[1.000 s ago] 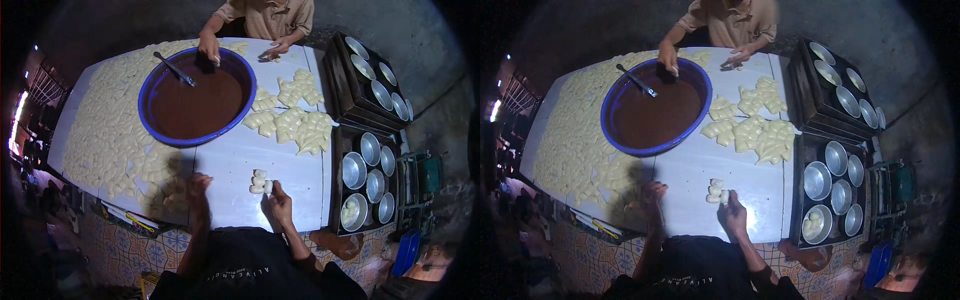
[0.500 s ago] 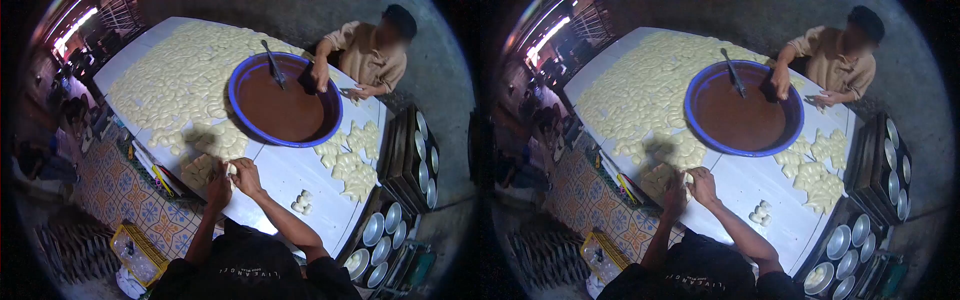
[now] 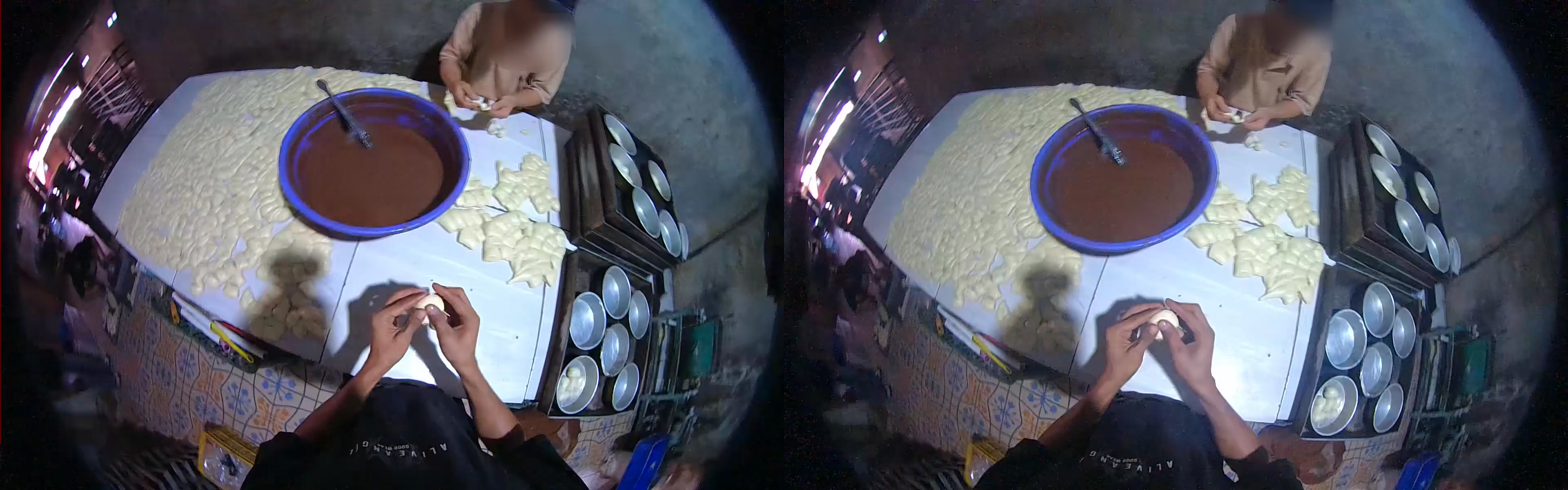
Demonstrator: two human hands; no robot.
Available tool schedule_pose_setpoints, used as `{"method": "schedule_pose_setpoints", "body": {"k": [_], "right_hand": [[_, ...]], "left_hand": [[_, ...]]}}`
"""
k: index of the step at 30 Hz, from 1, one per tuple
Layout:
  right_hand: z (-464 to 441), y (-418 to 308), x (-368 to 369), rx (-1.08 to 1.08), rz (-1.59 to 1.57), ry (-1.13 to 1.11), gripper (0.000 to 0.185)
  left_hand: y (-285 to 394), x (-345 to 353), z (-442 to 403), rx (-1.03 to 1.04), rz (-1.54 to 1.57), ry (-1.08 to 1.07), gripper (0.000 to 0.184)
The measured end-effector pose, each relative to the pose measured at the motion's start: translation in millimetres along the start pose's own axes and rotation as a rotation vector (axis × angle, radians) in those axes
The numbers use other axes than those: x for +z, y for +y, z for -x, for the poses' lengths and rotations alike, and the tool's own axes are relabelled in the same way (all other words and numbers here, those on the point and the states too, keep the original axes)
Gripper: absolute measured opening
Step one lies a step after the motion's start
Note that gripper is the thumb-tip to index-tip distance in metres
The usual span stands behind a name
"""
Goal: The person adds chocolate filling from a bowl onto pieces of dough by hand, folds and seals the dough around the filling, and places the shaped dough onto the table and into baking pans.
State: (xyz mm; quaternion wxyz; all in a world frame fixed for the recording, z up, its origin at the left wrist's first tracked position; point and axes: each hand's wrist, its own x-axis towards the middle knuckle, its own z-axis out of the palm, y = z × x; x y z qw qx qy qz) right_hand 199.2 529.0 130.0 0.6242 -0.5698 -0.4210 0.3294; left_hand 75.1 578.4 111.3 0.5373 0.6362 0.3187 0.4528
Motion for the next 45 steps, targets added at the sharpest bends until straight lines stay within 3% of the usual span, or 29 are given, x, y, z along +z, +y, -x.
{"method": "schedule_pose_setpoints", "body": {"k": [3, 4, 6, 7, 10, 11, 12, 14, 15, 16, 18, 19, 20, 22, 24, 25, 26, 28, 29, 32, 33, 34, 35, 36, 38, 40, 42, 43, 45], "right_hand": [[3, 15, -5, 0.031, 0.088, 0.022, 0.016], [-2, 25, -13, 0.083, 0.121, -0.051, 0.023], [-9, 4, -16, -0.04, -0.088, -0.08, 0.049], [-14, 7, -22, -0.164, 0.048, -0.165, 0.058], [-11, 19, -8, -0.267, 0.046, -0.338, 0.057], [-14, 23, -9, -0.264, 0.049, -0.339, 0.066], [-17, 26, -10, -0.272, 0.048, -0.348, 0.066], [-21, 32, -13, -0.029, -0.341, -0.323, 0.094], [-20, 29, -14, 0.156, -0.586, -0.322, 0.121], [-18, 51, -21, 0.231, -0.627, -0.407, 0.131], [-27, 58, -22, 0.159, -0.58, -0.37, 0.126], [-30, 49, -23, 0.157, -0.582, -0.368, 0.124], [-32, 51, -23, 0.151, -0.581, -0.374, 0.124], [-28, 59, -22, 0.17, -0.506, -0.265, 0.12], [-27, 67, -18, 0.177, -0.626, -0.249, 0.109], [-27, 70, -19, 0.197, -0.631, -0.247, 0.108], [-27, 74, -21, 0.22, -0.639, -0.237, 0.106], [-26, 76, -21, 0.285, -0.607, -0.17, 0.088], [-26, 83, -21, 0.248, -0.676, -0.169, 0.082], [-37, 72, -14, 0.261, -0.773, -0.105, 0.074], [-40, 69, -12, 0.364, -0.969, -0.104, 0.06], [-41, 67, -11, 0.468, -1.165, -0.103, 0.048], [-40, 72, -10, 0.554, -1.119, -0.042, 0.035], [-38, 75, -10, 0.472, -1.13, -0.073, 0.03], [-34, 70, -7, 0.517, -1.044, 0.154, 0.023], [-22, 85, -11, 0.507, -0.877, 0.141, 0.026], [-10, 52, -6, -0.003, 0.139, 0.043, 0.034], [-7, 45, -11, -0.132, 0.392, -0.024, 0.043], [-2, 47, -17, -0.21, 0.379, -0.035, 0.038]], "left_hand": [[-2, 18, 7, -0.168, 0.199, 0.141, 0.019], [-5, 19, 9, -0.146, 0.147, 0.154, 0.016], [-5, 15, 8, -0.128, 0.029, 0.075, 0.014], [-5, 15, 9, -0.114, -0.081, 0.014, 0.012], [-2, 14, 6, -0.598, 1.229, -0.018, 0.017], [-4, 17, 5, -0.719, 1.193, -0.015, 0.049], [-6, 16, 0, -0.707, 1.193, -0.011, 0.049], [6, 9, -15, -0.612, 1.518, -0.416, 0.098], [20, 10, -36, -0.577, 1.508, -0.541, 0.126], [24, 8, -55, -0.551, 1.409, -0.55, 0.13], [-4, -12, -114, -0.347, 1.074, -0.565, 0.102], [20, -9, -145, -0.285, 0.709, -0.207, 0.082], [-3, -19, -179, -0.201, 0.357, -0.052, 0.071], [-2, -19, -217, -0.122, -0.654, 0.112, 0.077], [-96, -35, -249, -0.247, -0.864, -0.144, 0.086], [-63, -42, -258, -0.531, -0.75, -0.632, 0.087], [-37, -38, -255, -0.526, -0.761, -0.643, 0.087], [-5, -25, -231, -0.466, -0.813, -0.429, 0.081], [-8, -23, -208, -0.043, -0.943, -0.298, 0.078], [10, -9, -170, -0.06, -0.701, -0.142, 0.082], [8, -12, -164, -0.501, -0.083, -0.287, 0.09], [8, -7, -146, -0.641, 0.381, -0.437, 0.097], [13, -2, -130, -0.743, 0.446, -0.363, 0.096], [15, 3, -118, -0.837, 0.509, -0.284, 0.095], [7, 12, -91, -0.734, 0.427, -0.022, 0.095], [4, 14, -73, -0.821, 0.343, 0.039, 0.055], [-1, 15, -52, -0.575, 0.139, -0.183, 0.049], [1, 16, -45, -0.411, -0.087, -0.207, 0.053], [3, 9, -36, -0.301, -0.246, -0.257, 0.049]]}}
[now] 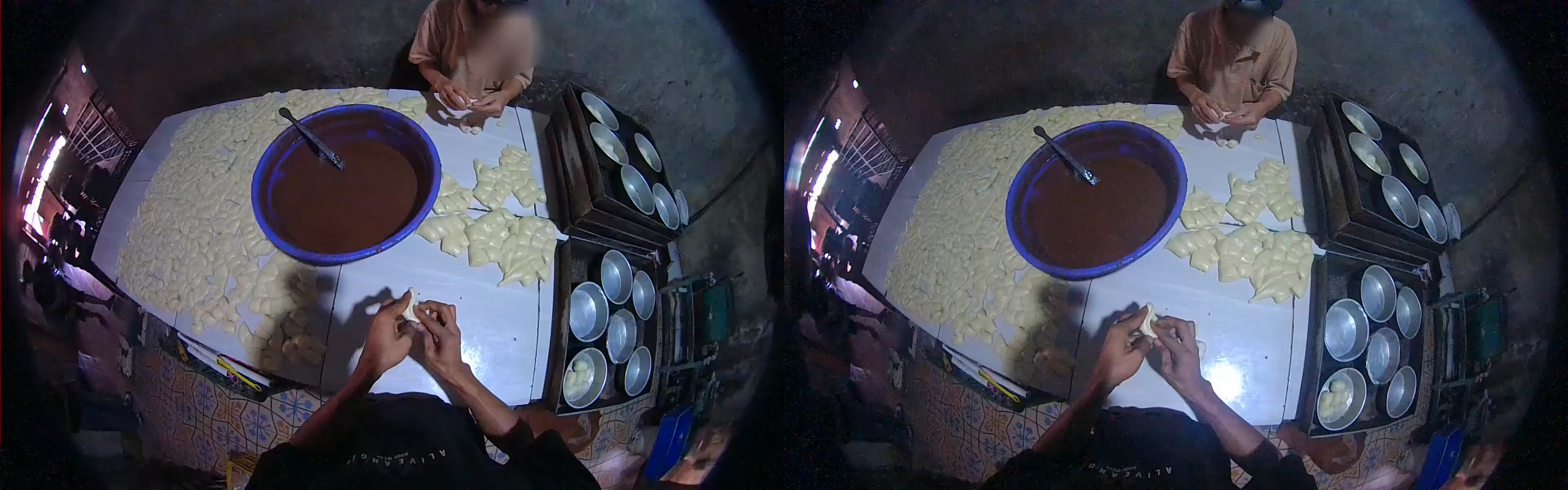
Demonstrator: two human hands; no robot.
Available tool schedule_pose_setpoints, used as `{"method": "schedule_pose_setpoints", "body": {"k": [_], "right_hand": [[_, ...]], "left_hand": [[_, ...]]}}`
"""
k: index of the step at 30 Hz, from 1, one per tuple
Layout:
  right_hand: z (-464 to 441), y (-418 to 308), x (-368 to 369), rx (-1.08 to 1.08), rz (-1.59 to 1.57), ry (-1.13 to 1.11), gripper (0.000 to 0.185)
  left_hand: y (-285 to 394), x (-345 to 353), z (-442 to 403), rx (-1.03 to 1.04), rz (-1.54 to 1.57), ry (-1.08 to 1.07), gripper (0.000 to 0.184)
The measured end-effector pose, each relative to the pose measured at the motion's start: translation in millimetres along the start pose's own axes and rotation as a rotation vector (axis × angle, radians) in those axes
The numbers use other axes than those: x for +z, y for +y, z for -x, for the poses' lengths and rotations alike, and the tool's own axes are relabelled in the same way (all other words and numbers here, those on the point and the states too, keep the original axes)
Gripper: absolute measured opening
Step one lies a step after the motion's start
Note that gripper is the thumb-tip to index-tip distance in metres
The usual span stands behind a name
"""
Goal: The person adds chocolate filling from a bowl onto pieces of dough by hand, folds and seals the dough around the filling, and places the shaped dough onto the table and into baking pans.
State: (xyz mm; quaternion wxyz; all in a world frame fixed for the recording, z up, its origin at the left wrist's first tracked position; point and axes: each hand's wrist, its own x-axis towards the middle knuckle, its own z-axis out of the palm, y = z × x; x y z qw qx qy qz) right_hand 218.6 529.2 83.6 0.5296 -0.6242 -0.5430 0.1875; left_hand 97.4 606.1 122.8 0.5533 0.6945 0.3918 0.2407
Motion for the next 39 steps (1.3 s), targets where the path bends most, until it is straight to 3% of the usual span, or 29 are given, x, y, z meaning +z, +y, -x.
{"method": "schedule_pose_setpoints", "body": {"k": [2, 3, 5, 7, 8, 9, 11, 13, 15, 16, 17, 19, 21, 23, 25, 27, 29, 31, 33, 35, 37, 39], "right_hand": [[-5, -2, -14, -0.062, -0.105, 0.044, 0.026], [-7, -13, -15, 0.064, -0.382, 0.156, 0.017], [-6, -9, -20, 0.154, -0.484, 0.226, 0.012], [-5, -10, -25, 0.095, -0.477, 0.15, 0.015], [-2, -17, -25, 0.05, -0.345, 0.067, 0.014], [2, -21, -25, 0.008, -0.213, -0.017, 0.014], [12, -16, -26, 0.03, -0.178, -0.011, 0.018], [22, -13, -23, 0.405, -0.311, 0.045, 0.018], [27, -6, -22, 0.445, -0.295, 0.036, 0.028], [28, -5, -24, 0.45, -0.229, 0.02, 0.035], [29, -3, -27, 0.454, -0.16, 0.001, 0.043], [39, 18, -42, 0.79, -0.776, -0.431, 0.054], [41, 4, -48, 0.78, -0.843, -0.402, 0.047], [36, 18, -44, 0.432, -0.232, -0.136, 0.043], [25, 24, -41, 0.606, -0.283, 0.239, 0.045], [38, 97, -33, 0.583, -0.262, 0.239, 0.049], [39, 98, -36, 0.671, -0.377, 0.168, 0.051], [50, 103, -32, 0.435, 0.042, 0.303, 0.047], [31, 61, -31, 0.331, 0.171, 0.222, 0.039], [21, 44, 2, 0.304, -0.153, 0.08, 0.032], [8, 23, 41, 0.211, -0.064, -0.241, 0.025], [2, 13, 86, -0.023, -0.082, -0.531, 0.031]], "left_hand": [[-8, 2, 5, 0.021, -0.025, -0.034, 0.045], [-10, 4, 7, 0.066, 0.056, -0.054, 0.038], [-15, 5, 10, 0.112, 0.134, -0.079, 0.03], [-18, 7, 12, 0.039, 0.314, -0.079, 0.019], [-1, 9, 14, -0.016, 0.508, -0.058, 0.016], [-4, 11, 14, -0.016, 0.51, -0.062, 0.016], [-12, 16, 14, -0.294, 0.515, -0.027, 0.017], [-10, 23, 21, -0.297, 0.626, 0.03, 0.018], [-35, 30, 22, -0.046, 0.196, 0.034, 0.019], [-45, 30, 22, 0.006, 0.166, 0.011, 0.03], [-43, 32, 24, 0.089, 0.367, 0.011, 0.039], [-26, 26, 26, -0.012, 0.723, -0.175, 0.046], [-13, 22, 28, -0.14, 0.724, -0.242, 0.044], [-31, 35, 19, 0.22, 0.197, 0.121, 0.043], [-39, 38, 10, 0.026, 0.502, 0.249, 0.026], [-54, 31, 7, -0.193, 0.526, 0.288, 0.022], [-67, 21, 11, -0.015, 0.397, 0.37, 0.018], [-57, -5, 26, -0.017, 0.592, 0.553, 0.012], [-67, -36, 39, -0.012, 0.493, 0.761, 0.012], [-86, -65, 57, 0.04, 0.418, 0.985, 0.012], [-110, -93, 81, 0.048, 0.003, 1.13, 0.012], [-135, -110, 104, 0.047, 0.156, 1.259, 0.015]]}}
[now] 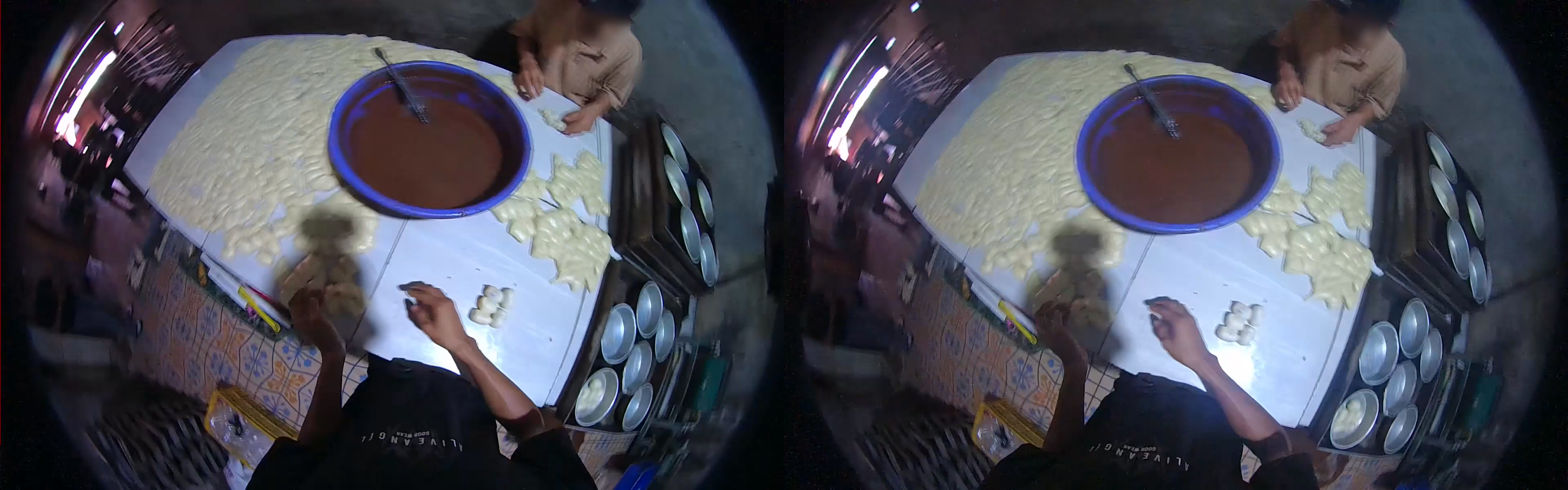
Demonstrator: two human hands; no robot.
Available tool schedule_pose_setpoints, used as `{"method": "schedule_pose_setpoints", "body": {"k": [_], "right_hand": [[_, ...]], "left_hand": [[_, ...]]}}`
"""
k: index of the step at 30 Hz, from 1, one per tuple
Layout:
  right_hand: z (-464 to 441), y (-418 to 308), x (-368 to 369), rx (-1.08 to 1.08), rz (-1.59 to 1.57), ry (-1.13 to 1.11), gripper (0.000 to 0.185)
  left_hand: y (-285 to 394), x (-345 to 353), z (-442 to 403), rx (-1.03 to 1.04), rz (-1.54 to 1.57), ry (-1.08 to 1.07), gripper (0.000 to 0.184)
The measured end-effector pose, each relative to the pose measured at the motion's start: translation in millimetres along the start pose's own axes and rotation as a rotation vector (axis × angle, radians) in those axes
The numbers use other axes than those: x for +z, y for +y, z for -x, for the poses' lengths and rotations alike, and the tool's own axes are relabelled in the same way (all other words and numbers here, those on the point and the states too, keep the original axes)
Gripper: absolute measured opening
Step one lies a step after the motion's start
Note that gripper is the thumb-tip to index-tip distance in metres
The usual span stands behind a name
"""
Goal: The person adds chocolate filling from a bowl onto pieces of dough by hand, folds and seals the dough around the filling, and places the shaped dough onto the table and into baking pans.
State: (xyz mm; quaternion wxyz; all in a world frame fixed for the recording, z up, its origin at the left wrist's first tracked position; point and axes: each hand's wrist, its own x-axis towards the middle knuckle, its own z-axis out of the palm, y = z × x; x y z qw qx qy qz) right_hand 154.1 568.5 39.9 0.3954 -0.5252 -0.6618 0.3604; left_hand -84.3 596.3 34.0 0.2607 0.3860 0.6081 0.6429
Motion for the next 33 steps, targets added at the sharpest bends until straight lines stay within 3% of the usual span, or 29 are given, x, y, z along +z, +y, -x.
{"method": "schedule_pose_setpoints", "body": {"k": [2, 5, 6, 7, 8, 10, 12, 14, 16, 19, 22, 23, 24, 26, 27, 28, 30, 32, 33], "right_hand": [[-27, -14, 34, -0.048, 0.033, -0.143, 0.04], [-49, -19, 70, -0.227, 0.314, -0.222, 0.058], [-55, -18, 78, -0.278, 0.352, -0.22, 0.06], [-60, -14, 81, -0.234, 0.193, -0.196, 0.065], [-61, -23, 80, 0.051, -0.055, -0.228, 0.054], [-51, 1, 85, 0.143, -0.363, -0.188, 0.035], [-39, -3, 60, 0.099, -0.4, -0.319, 0.027], [-23, -30, 25, 0.174, -0.537, -0.177, 0.02], [-5, -22, -5, 0.214, -0.571, -0.094, 0.021], [9, -37, -24, 0.232, -1.083, 0.088, 0.023], [10, -63, -59, 0.132, -1.586, 0.102, 0.017], [12, -66, -75, 0.205, -1.601, 0.155, 0.021], [10, -50, -83, -0.067, -1.766, -0.035, 0.027], [6, -38, -93, 0.086, -1.621, -0.092, 0.035], [-11, -27, -90, 0.246, -1.067, -0.181, 0.043], [-15, -20, -76, 0.447, -0.541, -0.148, 0.036], [-18, -19, -38, 0.107, 0.485, -0.079, 0.036], [-33, -27, -6, 0.047, 0.322, -0.015, 0.035], [-49, -25, 10, -0.077, 0.184, -0.112, 0.032]], "left_hand": [[-5, -21, -1, -0.074, 0.136, 0.133, 0.018], [15, -34, 6, 0.277, -0.323, -0.108, 0.034], [16, -28, 12, 0.267, -0.325, -0.08, 0.034], [17, -19, 21, 0.243, -0.347, -0.159, 0.038], [16, -12, 28, 0.225, -0.366, -0.244, 0.042], [2, -5, 37, 0.189, -0.362, -0.317, 0.043], [-7, -2, 38, 0.159, -0.352, -0.419, 0.044], [-11, 0, 37, 0.378, -0.628, -0.554, 0.045], [-8, 5, 43, 0.311, -0.536, -0.531, 0.048], [7, 5, 43, 0.38, -0.635, -0.536, 0.056], [8, 4, 43, 0.4, -0.769, -0.59, 0.059], [4, 4, 41, 0.425, -0.719, -0.599, 0.064], [13, 4, 40, 0.429, -0.72, -0.598, 0.064], [30, 2, 42, 0.38, -0.463, -0.373, 0.071], [21, -1, 43, 0.426, -0.52, -0.283, 0.078], [13, -1, 45, 0.428, -0.519, -0.278, 0.078], [10, -2, 45, 0.231, -0.591, -0.274, 0.082], [3, -2, 44, 0.225, -0.594, -0.277, 0.084], [3, -1, 46, 0.274, -0.666, -0.275, 0.084]]}}
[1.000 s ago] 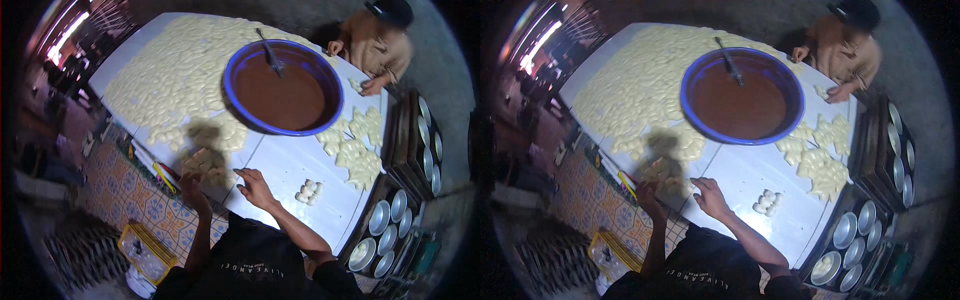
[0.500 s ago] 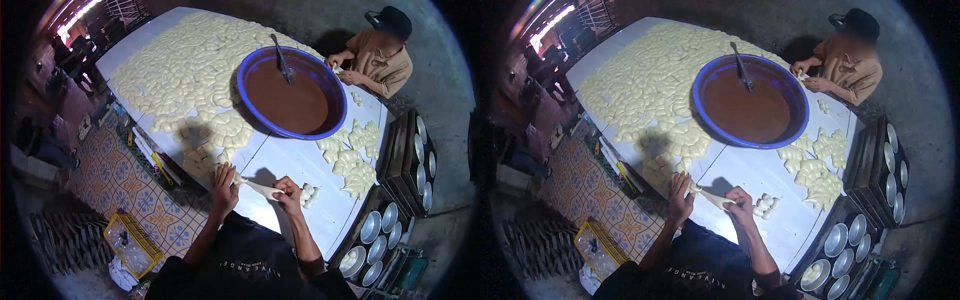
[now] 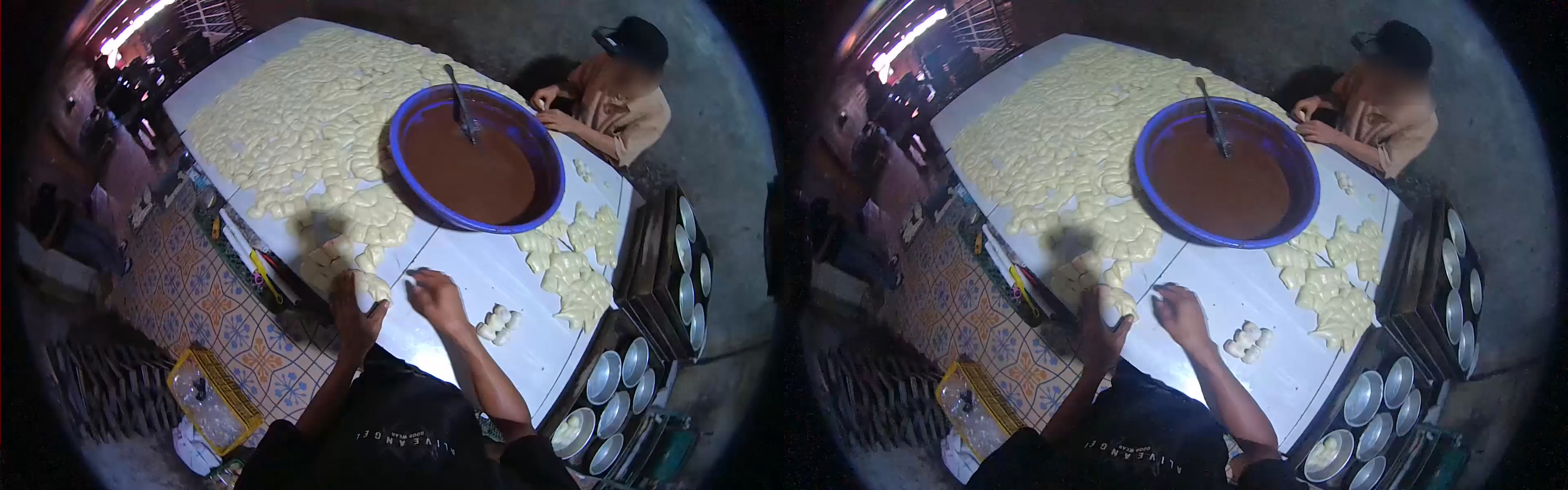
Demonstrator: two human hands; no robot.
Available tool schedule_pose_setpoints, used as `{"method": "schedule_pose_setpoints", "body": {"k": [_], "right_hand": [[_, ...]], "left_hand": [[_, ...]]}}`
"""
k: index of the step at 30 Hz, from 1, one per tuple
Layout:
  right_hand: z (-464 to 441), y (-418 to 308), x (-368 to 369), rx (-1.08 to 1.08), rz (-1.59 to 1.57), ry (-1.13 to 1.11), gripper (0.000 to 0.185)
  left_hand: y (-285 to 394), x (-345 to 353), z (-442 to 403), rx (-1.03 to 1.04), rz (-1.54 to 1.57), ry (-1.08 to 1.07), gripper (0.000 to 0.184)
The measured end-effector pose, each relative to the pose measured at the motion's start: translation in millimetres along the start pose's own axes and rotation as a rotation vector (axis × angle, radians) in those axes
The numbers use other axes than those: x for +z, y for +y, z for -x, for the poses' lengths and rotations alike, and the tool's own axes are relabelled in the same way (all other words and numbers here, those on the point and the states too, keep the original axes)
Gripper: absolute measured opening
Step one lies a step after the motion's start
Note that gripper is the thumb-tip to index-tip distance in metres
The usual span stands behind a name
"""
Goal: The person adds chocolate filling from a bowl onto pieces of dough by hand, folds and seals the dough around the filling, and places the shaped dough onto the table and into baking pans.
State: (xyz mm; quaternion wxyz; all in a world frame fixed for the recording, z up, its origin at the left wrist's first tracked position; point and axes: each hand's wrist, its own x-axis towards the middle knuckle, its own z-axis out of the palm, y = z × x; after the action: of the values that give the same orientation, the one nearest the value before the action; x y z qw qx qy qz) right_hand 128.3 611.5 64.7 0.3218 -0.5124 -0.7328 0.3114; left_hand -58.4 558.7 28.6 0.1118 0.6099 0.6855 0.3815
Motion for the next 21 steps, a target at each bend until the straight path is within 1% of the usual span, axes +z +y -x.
{"method": "schedule_pose_setpoints", "body": {"k": [1, 2, 3, 5, 6, 7, 9, 10, 11, 13, 15, 16, 17, 18, 19, 20, 21], "right_hand": [[-12, -1, 16, -0.062, -0.06, -0.047, 0.031], [-24, -8, 30, -0.072, -0.019, -0.127, 0.03], [-32, -10, 43, -0.083, 0.025, -0.205, 0.029], [-38, -8, 66, -0.158, 0.005, -0.219, 0.025], [-39, -9, 64, -0.076, -0.118, -0.265, 0.019], [-32, -10, 63, 0.046, -0.275, -0.204, 0.015], [-10, -4, 48, 0.114, -0.499, -0.051, 0.012], [0, -19, 22, 0.229, -0.538, -0.033, 0.012], [11, -30, -4, 0.348, -0.575, -0.011, 0.012], [29, -10, -34, 0.163, -0.592, 0.131, 0.008], [40, 11, -53, 0.176, -1.078, 0.134, 0.015], [44, 27, -59, 0.242, -1.278, 0.12, 0.022], [41, 36, -58, 0.345, -1.575, 0.291, 0.027], [37, 43, -61, 0.499, -1.26, 0.359, 0.03], [32, 52, -65, 0.634, -0.937, 0.41, 0.033], [29, 52, -64, 0.447, -0.248, 0.242, 0.043], [36, 49, -59, 0.345, 0.562, 0.247, 0.047]], "left_hand": [[-1, 0, 3, 0.036, -0.081, -0.001, 0.084], [-9, 4, 4, 0.119, -0.063, 0.023, 0.084], [-15, 11, 4, 0.109, -0.066, 0.03, 0.084], [-16, 19, 2, 0.072, -0.054, 0.052, 0.083], [-12, 13, 3, 0.039, -0.095, -0.001, 0.083], [-12, 10, 2, 0.029, -0.1, 0.011, 0.083], [-11, 10, 2, -0.038, -0.069, -0.071, 0.086], [-14, 12, 4, -0.102, -0.038, -0.143, 0.09], [-9, 9, 3, -0.105, -0.031, -0.151, 0.09], [5, -3, -2, -0.061, -0.194, -0.189, 0.091], [5, 1, -3, -0.032, -0.174, -0.17, 0.094], [3, 4, -1, -0.049, -0.087, -0.126, 0.095], [2, 5, 0, -0.068, 0.0, -0.082, 0.096], [5, 3, -1, -0.088, -0.074, -0.093, 0.097], [7, 2, 0, -0.089, -0.072, -0.089, 0.097], [9, 1, -1, -0.133, -0.039, -0.067, 0.098], [9, 0, 0, -0.179, -0.007, -0.046, 0.098]]}}
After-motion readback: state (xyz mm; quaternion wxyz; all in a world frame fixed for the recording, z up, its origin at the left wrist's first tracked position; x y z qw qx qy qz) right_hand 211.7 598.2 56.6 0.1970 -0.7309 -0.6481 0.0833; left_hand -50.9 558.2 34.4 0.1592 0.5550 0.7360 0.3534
